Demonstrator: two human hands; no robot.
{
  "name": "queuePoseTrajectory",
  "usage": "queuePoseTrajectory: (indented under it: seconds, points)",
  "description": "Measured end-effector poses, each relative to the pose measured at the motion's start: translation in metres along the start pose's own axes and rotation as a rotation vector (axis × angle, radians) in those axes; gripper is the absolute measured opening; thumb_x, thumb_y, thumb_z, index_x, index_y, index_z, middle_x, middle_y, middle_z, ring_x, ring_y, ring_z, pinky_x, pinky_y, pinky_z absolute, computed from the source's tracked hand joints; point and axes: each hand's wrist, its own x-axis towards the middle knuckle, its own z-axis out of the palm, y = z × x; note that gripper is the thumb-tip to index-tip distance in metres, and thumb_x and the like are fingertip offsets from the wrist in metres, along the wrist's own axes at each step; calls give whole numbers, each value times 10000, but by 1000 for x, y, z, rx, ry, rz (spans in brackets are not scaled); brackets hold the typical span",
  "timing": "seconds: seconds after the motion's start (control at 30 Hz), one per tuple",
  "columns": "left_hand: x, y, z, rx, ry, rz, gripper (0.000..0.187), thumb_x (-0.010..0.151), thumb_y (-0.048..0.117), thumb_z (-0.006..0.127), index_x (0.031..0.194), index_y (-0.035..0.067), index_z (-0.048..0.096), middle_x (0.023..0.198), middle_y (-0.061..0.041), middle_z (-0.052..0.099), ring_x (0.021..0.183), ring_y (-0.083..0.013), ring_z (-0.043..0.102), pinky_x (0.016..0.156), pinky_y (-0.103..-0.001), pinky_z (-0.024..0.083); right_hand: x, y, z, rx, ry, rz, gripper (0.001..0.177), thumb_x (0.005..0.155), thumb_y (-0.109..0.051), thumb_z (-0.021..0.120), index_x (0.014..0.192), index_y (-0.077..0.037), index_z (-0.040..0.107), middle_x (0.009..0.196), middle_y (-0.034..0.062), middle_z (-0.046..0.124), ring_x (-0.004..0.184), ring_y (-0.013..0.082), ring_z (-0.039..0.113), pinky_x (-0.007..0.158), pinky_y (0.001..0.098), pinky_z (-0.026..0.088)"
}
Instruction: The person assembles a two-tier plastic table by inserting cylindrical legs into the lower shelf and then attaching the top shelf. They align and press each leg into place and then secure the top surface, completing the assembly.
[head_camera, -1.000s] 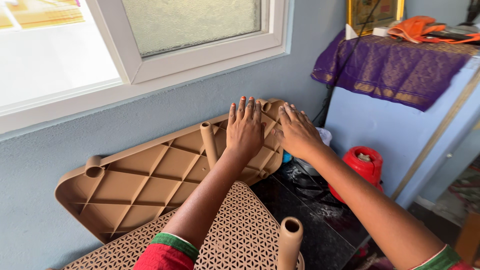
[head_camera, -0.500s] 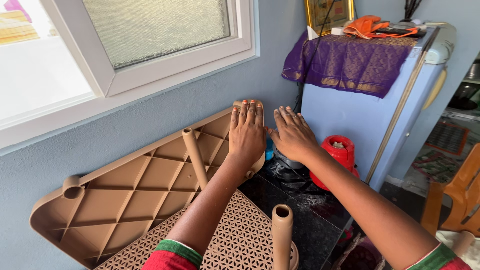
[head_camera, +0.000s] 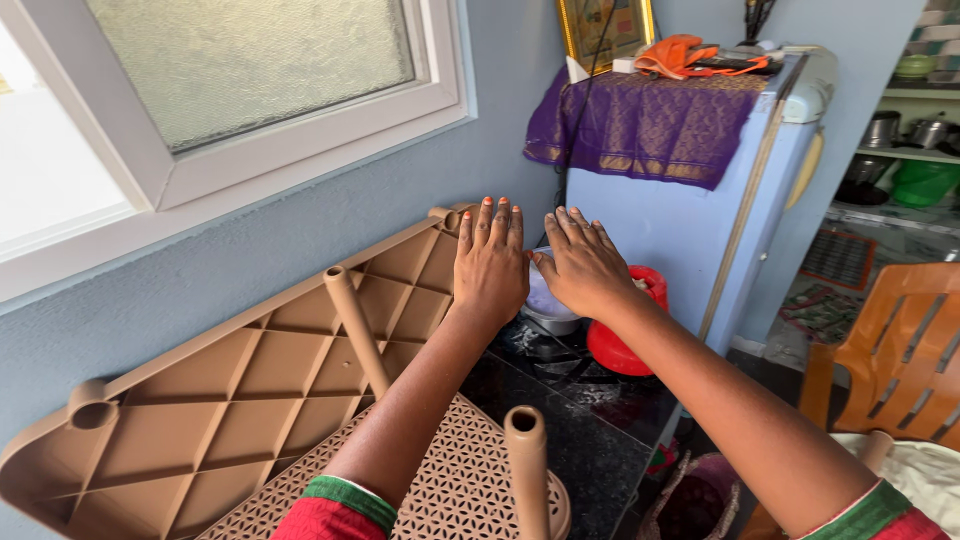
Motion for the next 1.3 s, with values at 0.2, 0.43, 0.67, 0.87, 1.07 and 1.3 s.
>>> queuePoseTrajectory:
  seconds: [0.2, 0.43, 0.67, 0.87, 1.07, 1.3]
  points:
    - [6, 24, -5, -21, -2, 13, 627, 1008, 336, 484, 1528, -3, 393, 1597, -177, 378, 1536, -339, 227, 1244, -523, 137, -12, 20, -6, -4, -11, 25, 698, 1043, -468, 360, 1561, -6, 283, 1649, 192, 230, 1547, 313, 151, 1243, 495, 129]
    - [7, 56, -17, -33, -24, 20, 628, 997, 326, 485, 1520, -9, 390, 1589, -182, 378, 1530, -343, 229, 1236, -533, 138, -34, 40, -25, 1, -39, 67, 691, 1046, -476, 342, 1569, -30, 268, 1654, 176, 230, 1551, 304, 146, 1254, 485, 120]
    - [12, 92, -27, 12, -22, 61, 620, 1010, 309, 473, 1530, -12, 365, 1600, -185, 358, 1532, -341, 213, 1236, -532, 137, -65, 62, -50, -7, -41, 96, 711, 1039, -497, 336, 1573, -33, 257, 1657, 172, 221, 1551, 292, 137, 1254, 475, 114]
    - [12, 129, -37, 3, -65, 95, 675, 982, 353, 504, 1527, -17, 356, 1603, -200, 338, 1530, -346, 198, 1233, -533, 125, -92, 87, -66, -29, -24, 114, 697, 1044, -469, 335, 1572, -22, 253, 1657, 176, 217, 1549, 298, 136, 1250, 474, 111]
    - [8, 164, -42, -13, -23, 143, 651, 992, 342, 513, 1524, -10, 382, 1605, -202, 356, 1538, -356, 209, 1241, -537, 131, -122, 113, -82, -44, 3, 148, 699, 1043, -471, 350, 1575, -24, 269, 1660, 171, 236, 1555, 305, 160, 1258, 470, 131]
    - [8, 201, -43, -44, -12, 176, 645, 1001, 340, 515, 1527, -8, 383, 1601, -199, 361, 1536, -356, 217, 1243, -540, 134, -151, 136, -99, -68, -22, 208, 697, 1038, -478, 344, 1578, -49, 253, 1662, 150, 226, 1552, 292, 148, 1252, 471, 125]
